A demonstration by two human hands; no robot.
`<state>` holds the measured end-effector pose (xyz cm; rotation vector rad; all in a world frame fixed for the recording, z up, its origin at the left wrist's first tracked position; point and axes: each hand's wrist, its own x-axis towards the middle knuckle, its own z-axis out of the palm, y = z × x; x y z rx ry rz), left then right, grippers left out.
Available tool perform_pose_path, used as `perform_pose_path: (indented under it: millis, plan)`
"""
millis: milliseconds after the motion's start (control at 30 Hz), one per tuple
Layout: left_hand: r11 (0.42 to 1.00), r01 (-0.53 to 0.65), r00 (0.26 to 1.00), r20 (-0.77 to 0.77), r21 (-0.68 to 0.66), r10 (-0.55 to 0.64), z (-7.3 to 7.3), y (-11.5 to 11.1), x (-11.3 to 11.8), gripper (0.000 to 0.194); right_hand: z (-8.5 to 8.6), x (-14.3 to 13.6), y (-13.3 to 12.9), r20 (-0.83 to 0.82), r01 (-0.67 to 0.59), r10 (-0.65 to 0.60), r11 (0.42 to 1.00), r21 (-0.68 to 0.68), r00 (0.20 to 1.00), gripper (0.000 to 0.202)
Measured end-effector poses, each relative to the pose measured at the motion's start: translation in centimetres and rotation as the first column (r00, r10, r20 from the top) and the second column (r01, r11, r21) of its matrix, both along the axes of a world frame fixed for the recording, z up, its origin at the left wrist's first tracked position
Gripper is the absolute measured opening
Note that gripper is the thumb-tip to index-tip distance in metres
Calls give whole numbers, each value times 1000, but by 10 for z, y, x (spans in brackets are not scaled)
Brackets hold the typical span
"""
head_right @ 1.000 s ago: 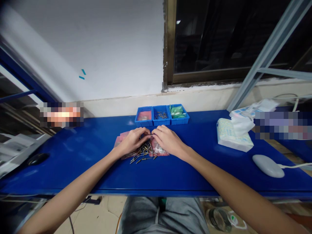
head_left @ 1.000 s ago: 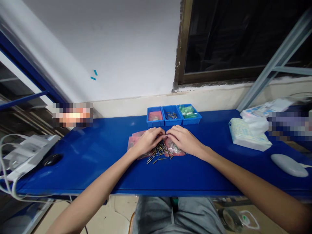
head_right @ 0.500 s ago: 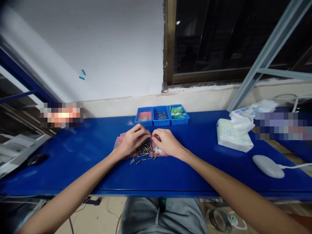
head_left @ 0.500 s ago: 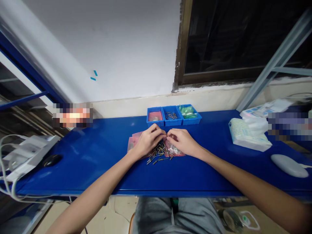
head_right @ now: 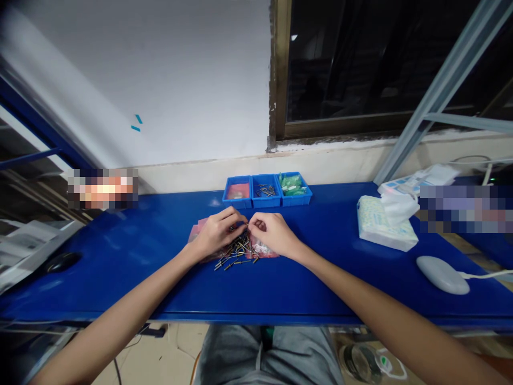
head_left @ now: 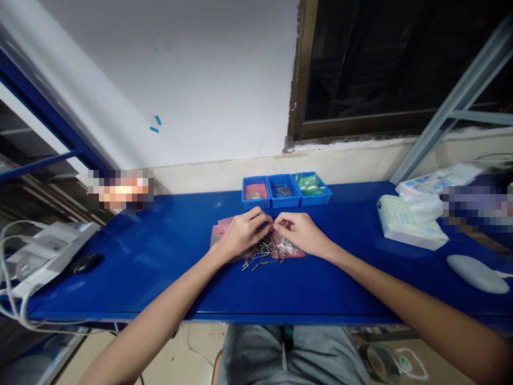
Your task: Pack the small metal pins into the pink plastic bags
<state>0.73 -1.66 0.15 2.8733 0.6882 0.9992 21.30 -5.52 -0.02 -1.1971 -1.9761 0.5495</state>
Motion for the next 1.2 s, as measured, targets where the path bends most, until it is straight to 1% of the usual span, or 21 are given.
perform_pose_path:
  millis: [133, 200, 267, 333, 400, 500, 567, 667, 767, 867, 933, 1067, 1200]
  plan:
    - [998, 15, 999, 51, -64, -12, 2, -2, 1, 17, 2, -1, -1, -38, -16, 16, 1000, -4, 999, 18]
    - [993, 19, 993, 114, -120, -5, 2, -3, 2, 15, 2, -1, -1, -73, -13, 12, 1000, -15, 997, 14]
    - [983, 3, 982, 187, -182, 32, 3, -4, 4, 13, 1, -1, -1, -87, -8, 7, 1000, -15, 996, 9]
    - [971, -11, 969, 239, -240, 70, 4, -6, 6, 16, 1, -2, -1, -71, -9, 9, 1000, -2, 997, 8]
    - [960, -6, 961, 265, -280, 83, 5, -7, 8, 19, 0, -3, -1, -33, -14, 14, 1000, 22, 999, 8]
    - [948, 10, 957, 279, -319, 84, 5, -8, 9, 17, -1, -5, -1, 13, -22, 21, 998, 53, 1000, 11]
    - [936, 15, 951, 293, -353, 95, 4, -7, 9, 15, -1, -5, -1, 8, -16, 16, 998, 55, 1000, 13]
    - [918, 31, 931, 347, -396, 118, 1, -4, 9, 17, 1, -3, -1, -24, 5, -4, 999, 36, 1000, 9]
    - [919, 30, 926, 357, -393, 122, 0, -2, 8, 19, 4, 0, 0, -51, 20, -18, 999, 34, 999, 9]
    - [937, -6, 950, 290, -349, 114, 1, -1, 6, 19, 7, 2, 0, -71, 31, -26, 997, 67, 997, 12]
    - [947, -8, 967, 240, -322, 90, 2, -2, 6, 16, 7, 3, 0, -67, 45, -38, 993, 110, 997, 13]
    - [950, 28, 982, 185, -312, 31, 3, -4, 6, 12, 8, 4, 0, -6, 58, -58, 977, 207, 998, 14]
    - [960, 3, 970, 233, -281, 65, 3, -5, 8, 9, 8, 7, 2, 106, 43, -68, 975, 219, 992, 17]
